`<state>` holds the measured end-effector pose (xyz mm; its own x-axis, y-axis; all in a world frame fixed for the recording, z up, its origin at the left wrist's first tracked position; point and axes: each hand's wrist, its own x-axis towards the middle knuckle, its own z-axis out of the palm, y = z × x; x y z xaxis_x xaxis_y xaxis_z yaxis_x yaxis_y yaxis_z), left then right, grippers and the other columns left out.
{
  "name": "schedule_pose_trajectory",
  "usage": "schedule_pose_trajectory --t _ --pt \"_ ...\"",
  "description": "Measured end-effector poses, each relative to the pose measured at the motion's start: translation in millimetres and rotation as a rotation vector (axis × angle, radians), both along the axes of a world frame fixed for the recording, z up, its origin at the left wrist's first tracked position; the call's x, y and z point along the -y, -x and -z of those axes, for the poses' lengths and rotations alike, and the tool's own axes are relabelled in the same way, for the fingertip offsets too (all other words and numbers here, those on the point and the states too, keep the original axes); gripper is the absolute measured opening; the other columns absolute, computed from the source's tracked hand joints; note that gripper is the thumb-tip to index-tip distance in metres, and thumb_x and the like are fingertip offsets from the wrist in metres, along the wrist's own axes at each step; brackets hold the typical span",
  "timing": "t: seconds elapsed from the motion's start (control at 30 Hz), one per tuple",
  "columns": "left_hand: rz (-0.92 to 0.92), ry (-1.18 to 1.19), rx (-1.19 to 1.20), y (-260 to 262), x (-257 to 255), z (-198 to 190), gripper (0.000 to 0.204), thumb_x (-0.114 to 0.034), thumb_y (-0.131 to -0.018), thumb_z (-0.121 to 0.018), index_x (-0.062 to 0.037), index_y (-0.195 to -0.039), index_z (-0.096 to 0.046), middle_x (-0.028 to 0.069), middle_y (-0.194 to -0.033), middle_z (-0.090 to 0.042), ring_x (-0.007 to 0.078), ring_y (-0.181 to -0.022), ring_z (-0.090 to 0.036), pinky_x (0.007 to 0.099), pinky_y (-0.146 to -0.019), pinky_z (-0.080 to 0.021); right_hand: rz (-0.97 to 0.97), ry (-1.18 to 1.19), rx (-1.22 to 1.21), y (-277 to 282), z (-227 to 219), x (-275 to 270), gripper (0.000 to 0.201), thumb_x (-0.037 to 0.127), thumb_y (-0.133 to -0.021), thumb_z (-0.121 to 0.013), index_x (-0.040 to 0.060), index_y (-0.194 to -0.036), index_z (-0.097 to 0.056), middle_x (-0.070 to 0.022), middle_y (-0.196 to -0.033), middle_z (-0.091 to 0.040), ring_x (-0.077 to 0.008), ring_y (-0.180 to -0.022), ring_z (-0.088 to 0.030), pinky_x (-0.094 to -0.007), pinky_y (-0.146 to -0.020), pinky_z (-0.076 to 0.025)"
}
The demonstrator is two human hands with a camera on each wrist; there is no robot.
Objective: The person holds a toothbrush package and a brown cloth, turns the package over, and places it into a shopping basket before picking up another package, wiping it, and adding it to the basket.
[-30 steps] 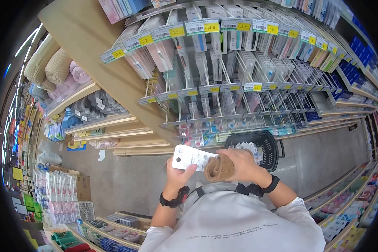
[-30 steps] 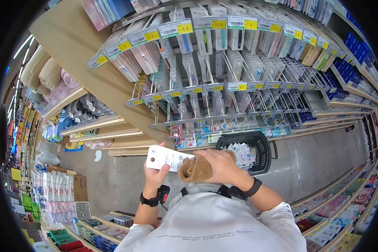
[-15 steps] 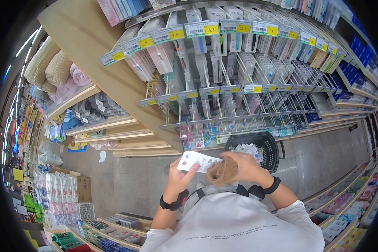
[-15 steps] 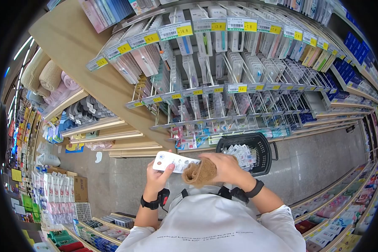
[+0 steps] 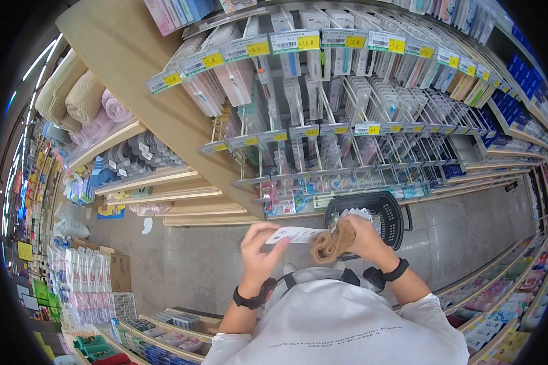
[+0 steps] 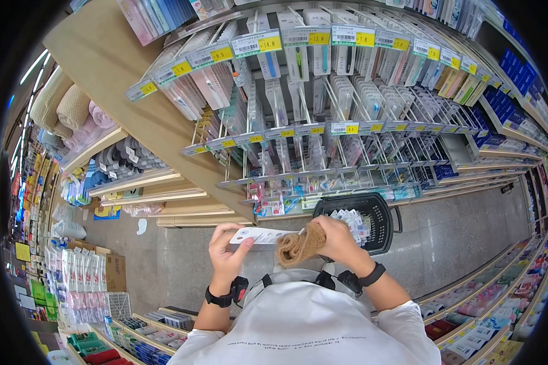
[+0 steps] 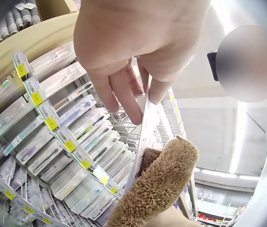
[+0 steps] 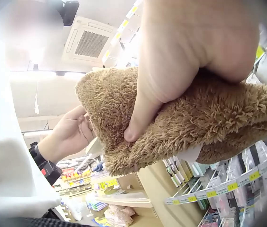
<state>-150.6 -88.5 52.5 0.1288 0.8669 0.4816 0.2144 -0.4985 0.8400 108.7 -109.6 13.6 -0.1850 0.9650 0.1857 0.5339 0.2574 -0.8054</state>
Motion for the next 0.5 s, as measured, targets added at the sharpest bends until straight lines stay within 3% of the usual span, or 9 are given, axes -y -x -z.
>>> schedule_pose_trajectory --t 0.2,0.27,0.5 --pt "-0.035 0.161 -0.138 -2 4 1 0.020 -0.007 -0.069 -0.076 0.0001 -0.086 -0.069 0.0105 -0.079 -0.066 0.0205 -0.072 -0.064 0.0292 -0.069 -0.049 -0.057 -0.137 0.078 -1 -2 0 0.037 0.012 -0.062 -0.077 0.0048 -0.092 -0.056 -0.0127 -0.088 -0.061 -0.0329 -0.083 -0.060 -0.0383 -0.073 -0.048" --pt "0.042 -0.052 -0.246 -8 3 4 0.017 -0.007 -0.070 -0.076 0.0002 -0.083 -0.069 0.0115 -0.074 -0.066 0.0213 -0.066 -0.063 0.0300 -0.062 -0.049 -0.120 -0.247 0.101 4 0 -1 0.036 0.010 -0.063 -0.075 0.0054 -0.094 -0.057 -0.0126 -0.088 -0.061 -0.0332 -0.084 -0.060 -0.0388 -0.074 -0.048" --pt "0.167 0.004 -0.299 -21 1 9 0.015 -0.007 -0.069 -0.075 -0.0043 -0.082 -0.070 0.0112 -0.074 -0.065 0.0256 -0.065 -0.061 0.0314 -0.059 -0.048 -0.199 -0.247 0.039 28 -26 0 0.039 0.011 -0.063 -0.075 0.0054 -0.098 -0.058 -0.0127 -0.091 -0.062 -0.0324 -0.087 -0.061 -0.0392 -0.077 -0.048"
